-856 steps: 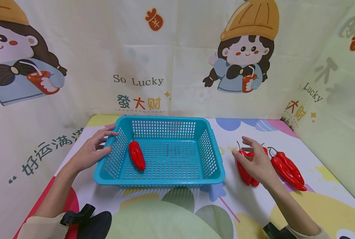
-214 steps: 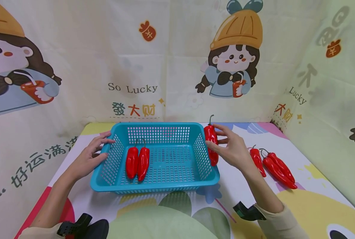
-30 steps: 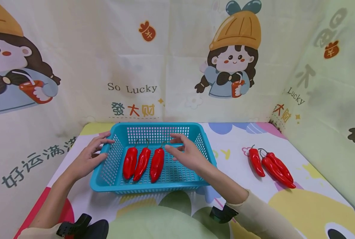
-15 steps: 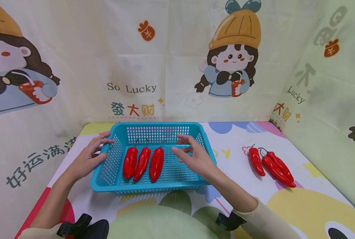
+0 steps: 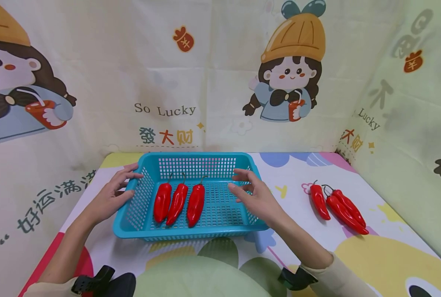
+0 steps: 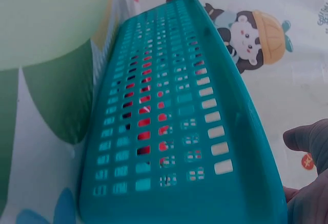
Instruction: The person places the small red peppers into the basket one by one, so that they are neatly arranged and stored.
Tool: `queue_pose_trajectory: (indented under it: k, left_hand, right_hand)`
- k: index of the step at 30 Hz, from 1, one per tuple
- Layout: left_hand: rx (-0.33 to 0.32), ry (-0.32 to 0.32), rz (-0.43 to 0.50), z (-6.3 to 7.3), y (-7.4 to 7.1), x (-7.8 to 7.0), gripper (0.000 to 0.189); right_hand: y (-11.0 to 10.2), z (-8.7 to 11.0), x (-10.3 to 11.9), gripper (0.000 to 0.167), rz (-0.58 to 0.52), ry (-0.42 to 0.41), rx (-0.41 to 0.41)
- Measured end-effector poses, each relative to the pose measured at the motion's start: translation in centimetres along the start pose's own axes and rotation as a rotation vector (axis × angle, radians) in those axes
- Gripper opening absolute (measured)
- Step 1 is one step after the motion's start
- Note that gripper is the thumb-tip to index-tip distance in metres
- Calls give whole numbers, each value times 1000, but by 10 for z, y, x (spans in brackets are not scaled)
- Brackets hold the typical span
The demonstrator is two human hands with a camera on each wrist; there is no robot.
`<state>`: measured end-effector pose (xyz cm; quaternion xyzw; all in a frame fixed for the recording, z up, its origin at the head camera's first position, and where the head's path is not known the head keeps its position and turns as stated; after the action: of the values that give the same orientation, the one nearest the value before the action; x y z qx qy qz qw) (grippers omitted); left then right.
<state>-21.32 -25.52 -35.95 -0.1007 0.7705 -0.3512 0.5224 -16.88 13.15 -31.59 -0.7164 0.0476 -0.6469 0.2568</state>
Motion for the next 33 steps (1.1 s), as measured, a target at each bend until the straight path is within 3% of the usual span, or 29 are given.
queue_pose_trajectory:
  k: [21,33]
  left_hand:
    - [-4,1,-2,0,0,0,55]
    - [-11,12,-6,1,1,1,56]
  right_hand:
    - [-38,13,-15,67,-13,108,-105]
    - [-55,21,-23,70,-4,125,-148]
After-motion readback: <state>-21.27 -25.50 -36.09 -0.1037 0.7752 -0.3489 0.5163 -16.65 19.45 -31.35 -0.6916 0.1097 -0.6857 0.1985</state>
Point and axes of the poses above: each hand's wrist, its own z-axis away from the middle knuckle, its own y-axis out of the palm, x = y × z, the point moved 3 cm from there along -z, towards the middle knuckle, and after that the axes turned 9 degrees about x, right-handed, at the moved point
